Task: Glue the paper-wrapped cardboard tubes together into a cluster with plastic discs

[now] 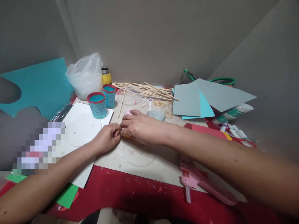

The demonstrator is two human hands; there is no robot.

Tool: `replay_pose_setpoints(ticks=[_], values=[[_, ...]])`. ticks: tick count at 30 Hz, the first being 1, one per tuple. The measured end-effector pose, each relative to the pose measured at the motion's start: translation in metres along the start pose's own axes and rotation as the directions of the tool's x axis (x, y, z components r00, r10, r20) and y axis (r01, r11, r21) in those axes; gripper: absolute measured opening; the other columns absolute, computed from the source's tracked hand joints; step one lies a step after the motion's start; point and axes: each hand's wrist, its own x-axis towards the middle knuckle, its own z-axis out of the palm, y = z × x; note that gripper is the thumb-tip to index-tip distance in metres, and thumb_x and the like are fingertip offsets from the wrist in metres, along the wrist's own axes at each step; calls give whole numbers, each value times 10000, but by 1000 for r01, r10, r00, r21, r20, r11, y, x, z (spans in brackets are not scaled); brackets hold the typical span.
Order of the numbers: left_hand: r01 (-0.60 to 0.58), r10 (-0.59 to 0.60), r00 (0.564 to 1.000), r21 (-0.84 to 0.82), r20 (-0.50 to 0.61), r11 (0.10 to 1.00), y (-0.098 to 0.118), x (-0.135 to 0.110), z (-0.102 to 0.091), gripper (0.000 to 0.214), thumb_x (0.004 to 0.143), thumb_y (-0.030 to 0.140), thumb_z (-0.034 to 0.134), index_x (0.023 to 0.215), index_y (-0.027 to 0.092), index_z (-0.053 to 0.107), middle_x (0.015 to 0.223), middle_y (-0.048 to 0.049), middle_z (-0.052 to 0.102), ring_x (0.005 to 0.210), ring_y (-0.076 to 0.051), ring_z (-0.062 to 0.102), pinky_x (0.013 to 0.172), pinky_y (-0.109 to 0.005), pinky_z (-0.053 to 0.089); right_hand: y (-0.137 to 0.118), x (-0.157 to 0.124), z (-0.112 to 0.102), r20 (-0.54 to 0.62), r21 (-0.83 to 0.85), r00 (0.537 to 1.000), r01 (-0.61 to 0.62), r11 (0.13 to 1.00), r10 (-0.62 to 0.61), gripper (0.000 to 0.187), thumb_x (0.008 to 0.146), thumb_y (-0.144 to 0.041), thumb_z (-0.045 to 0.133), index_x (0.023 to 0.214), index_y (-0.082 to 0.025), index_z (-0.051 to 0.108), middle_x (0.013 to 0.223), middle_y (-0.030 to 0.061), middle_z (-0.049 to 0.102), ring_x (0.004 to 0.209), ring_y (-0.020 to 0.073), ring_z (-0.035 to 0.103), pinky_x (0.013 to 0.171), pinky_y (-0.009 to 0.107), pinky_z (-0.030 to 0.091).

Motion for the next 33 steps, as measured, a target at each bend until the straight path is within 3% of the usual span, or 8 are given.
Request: replay_pose_setpoints(ticks=[10, 18, 22, 25, 28, 31, 33], values=[[-3, 4, 999, -35, 32, 999, 0, 0, 0, 308, 787, 116, 521, 616, 231, 292, 680, 12, 458, 639, -148, 436, 622, -315, 352, 3, -7, 19, -13, 96, 1000, -6, 995, 8, 182, 1006, -173, 543, 1036, -195, 721, 1088, 95, 698, 1103, 283, 533, 941, 469, 309], [-18, 20, 999, 45, -42, 999, -1, -3, 1, 220, 723, 99, 522, 658, 234, 361, 652, 37, 440, 616, -148, 427, 598, -293, 333, -8, -4, 3, 24, 5, 999, -30, 1000, 30, 232, 997, -125, 500, 1103, -163, 703, 1100, 113, 723, 1122, 283, 580, 1047, 541, 305], [-30, 34, 998, 63, -55, 998, -2, -4, 0, 143, 715, 113, 515, 696, 226, 429, 672, 37, 470, 624, -149, 456, 607, -282, 349, -13, -12, -10, -18, -36, 999, -47, 998, 46, 336, 955, -157, 576, 1285, -173, 635, 1293, 149, 676, 1256, 319, 548, 1063, 567, 342], [-40, 43, 998, 64, -55, 997, -2, -5, -1, 122, 716, 123, 514, 722, 225, 448, 692, 33, 495, 643, -153, 470, 625, -282, 363, -20, -30, -24, -97, -7, 991, -96, 995, 95, 443, 951, -236, 620, 1388, -185, 566, 1433, 175, 598, 1346, 339, 504, 1106, 596, 334], [-41, 44, 998, 66, -51, 997, -1, -5, -2, 126, 717, 132, 514, 711, 226, 430, 707, 23, 532, 655, -157, 487, 631, -283, 373, -30, -64, -36, -197, 21, 963, -185, 982, 186, 402, 984, -324, 579, 1368, -206, 585, 1435, 172, 601, 1328, 317, 538, 1118, 565, 361], [-40, 44, 998, 66, -50, 997, -2, -5, -3, 116, 719, 136, 503, 713, 226, 430, 716, 17, 560, 651, -156, 503, 625, -282, 382, -40, -111, -40, -317, 81, 894, -306, 948, 316, 426, 992, -346, 538, 1403, -236, 561, 1434, 148, 609, 1314, 314, 553, 1103, 544, 405], [-43, 47, 997, 63, -56, 997, -3, -4, -3, 98, 724, 143, 497, 730, 225, 445, 706, 21, 562, 631, -152, 495, 612, -279, 384, -46, -146, -37, -382, 150, 815, -411, 899, 436, 424, 996, -374, 523, 1400, -252, 561, 1406, 141, 632, 1313, 308, 557, 1094, 519, 433]])
